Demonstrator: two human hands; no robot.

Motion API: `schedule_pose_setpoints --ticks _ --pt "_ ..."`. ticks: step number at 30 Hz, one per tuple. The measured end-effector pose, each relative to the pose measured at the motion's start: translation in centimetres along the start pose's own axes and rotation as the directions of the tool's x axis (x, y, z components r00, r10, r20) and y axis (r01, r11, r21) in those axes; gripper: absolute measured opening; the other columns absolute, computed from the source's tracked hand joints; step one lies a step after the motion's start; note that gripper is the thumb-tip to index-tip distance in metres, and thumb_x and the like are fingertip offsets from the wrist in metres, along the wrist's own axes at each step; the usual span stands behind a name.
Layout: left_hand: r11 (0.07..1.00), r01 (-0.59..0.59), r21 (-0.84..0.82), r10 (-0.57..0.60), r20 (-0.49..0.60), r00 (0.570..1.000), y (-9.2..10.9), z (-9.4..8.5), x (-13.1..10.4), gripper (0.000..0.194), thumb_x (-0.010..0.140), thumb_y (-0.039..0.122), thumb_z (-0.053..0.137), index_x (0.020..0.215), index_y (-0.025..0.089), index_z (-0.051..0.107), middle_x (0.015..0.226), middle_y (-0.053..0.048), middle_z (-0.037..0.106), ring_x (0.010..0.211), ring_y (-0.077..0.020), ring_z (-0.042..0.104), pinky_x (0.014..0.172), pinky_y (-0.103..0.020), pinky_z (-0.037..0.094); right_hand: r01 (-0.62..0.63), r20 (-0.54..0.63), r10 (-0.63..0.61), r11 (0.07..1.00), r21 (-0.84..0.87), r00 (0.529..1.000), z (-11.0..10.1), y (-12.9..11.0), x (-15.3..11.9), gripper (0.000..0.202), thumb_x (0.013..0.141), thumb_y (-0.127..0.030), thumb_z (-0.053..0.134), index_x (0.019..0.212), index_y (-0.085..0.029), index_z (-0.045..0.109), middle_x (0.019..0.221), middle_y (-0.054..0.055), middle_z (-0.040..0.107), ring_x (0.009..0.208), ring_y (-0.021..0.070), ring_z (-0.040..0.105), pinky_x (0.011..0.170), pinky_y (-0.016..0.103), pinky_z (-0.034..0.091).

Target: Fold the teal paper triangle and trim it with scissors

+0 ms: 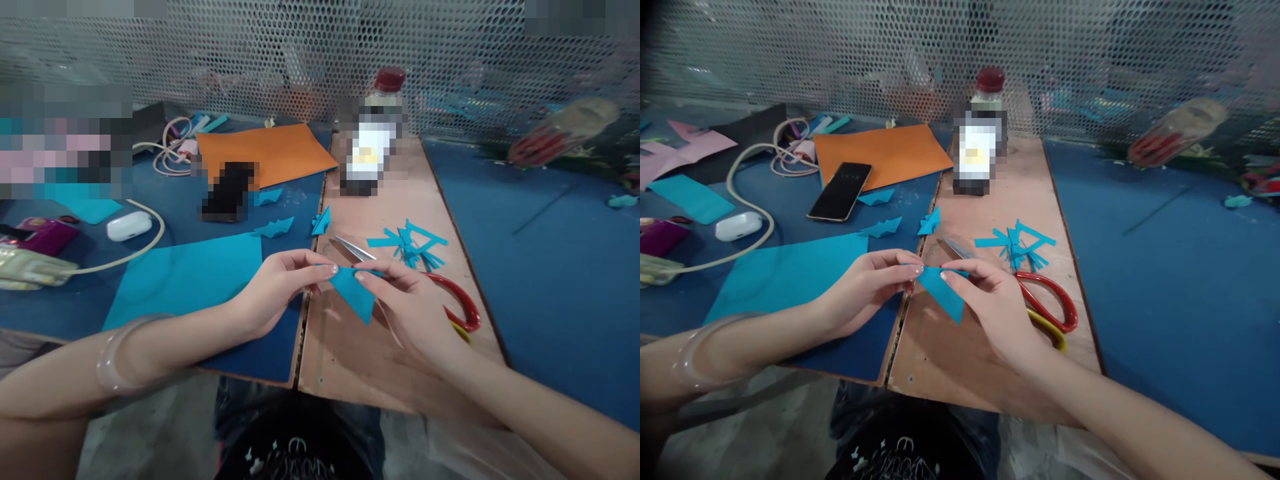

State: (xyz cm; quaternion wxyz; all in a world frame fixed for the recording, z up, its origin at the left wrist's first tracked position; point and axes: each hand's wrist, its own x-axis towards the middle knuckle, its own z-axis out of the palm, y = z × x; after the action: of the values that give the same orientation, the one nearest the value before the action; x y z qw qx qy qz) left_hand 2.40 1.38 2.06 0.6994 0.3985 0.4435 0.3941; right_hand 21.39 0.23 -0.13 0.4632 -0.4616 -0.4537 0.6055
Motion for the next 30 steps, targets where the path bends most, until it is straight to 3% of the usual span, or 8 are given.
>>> schedule_pose_setpoints --ticks 16,25,30 --pt "0.998 -0.038 0.051 0.036 0.037 0.999 -0.1 -0.05 0.01 0.011 0.076 0.028 0.074 0.077 0.018 0.071 0.085 -0.002 0.066 0.069 -0.0093 0.052 0.064 -0.023 0.04 0.0 -0.053 -0.001 1.0 -0.01 0.999 0.22 0.18 -0.21 0.01 0.075 -0.031 0.074 0.085 -0.028 0.073 0.081 -0.004 0.07 0.069 0.0113 0.061 0.061 0.026 0.047" --pt "1.0 -0.005 0.005 0.005 0.013 1.0 0.01 0.04 0.01 0.011 0.075 0.027 0.075 0.075 0.017 0.071 0.082 0.0 0.064 0.071 -0.0079 0.051 0.065 -0.021 0.038 -0.001 -0.058 -0.001 1.0 -0.029 0.998 0.15 0.18 -0.21 0.012 0.076 -0.034 0.074 0.087 -0.028 0.074 0.082 -0.001 0.072 0.074 0.0142 0.063 0.066 0.029 0.048" --pt "1.0 -0.005 -0.006 0.005 0.002 1.0 -0.04 0.0 0.14 0.012 0.075 0.027 0.075 0.074 0.016 0.071 0.079 0.0 0.063 0.069 -0.0075 0.05 0.065 -0.021 0.037 0.056 -0.067 -0.062 0.995 -0.085 0.996 -0.04 0.32 0.1 0.009 0.076 -0.034 0.073 0.084 -0.029 0.075 0.083 -0.001 0.073 0.077 0.0153 0.064 0.074 0.032 0.05"
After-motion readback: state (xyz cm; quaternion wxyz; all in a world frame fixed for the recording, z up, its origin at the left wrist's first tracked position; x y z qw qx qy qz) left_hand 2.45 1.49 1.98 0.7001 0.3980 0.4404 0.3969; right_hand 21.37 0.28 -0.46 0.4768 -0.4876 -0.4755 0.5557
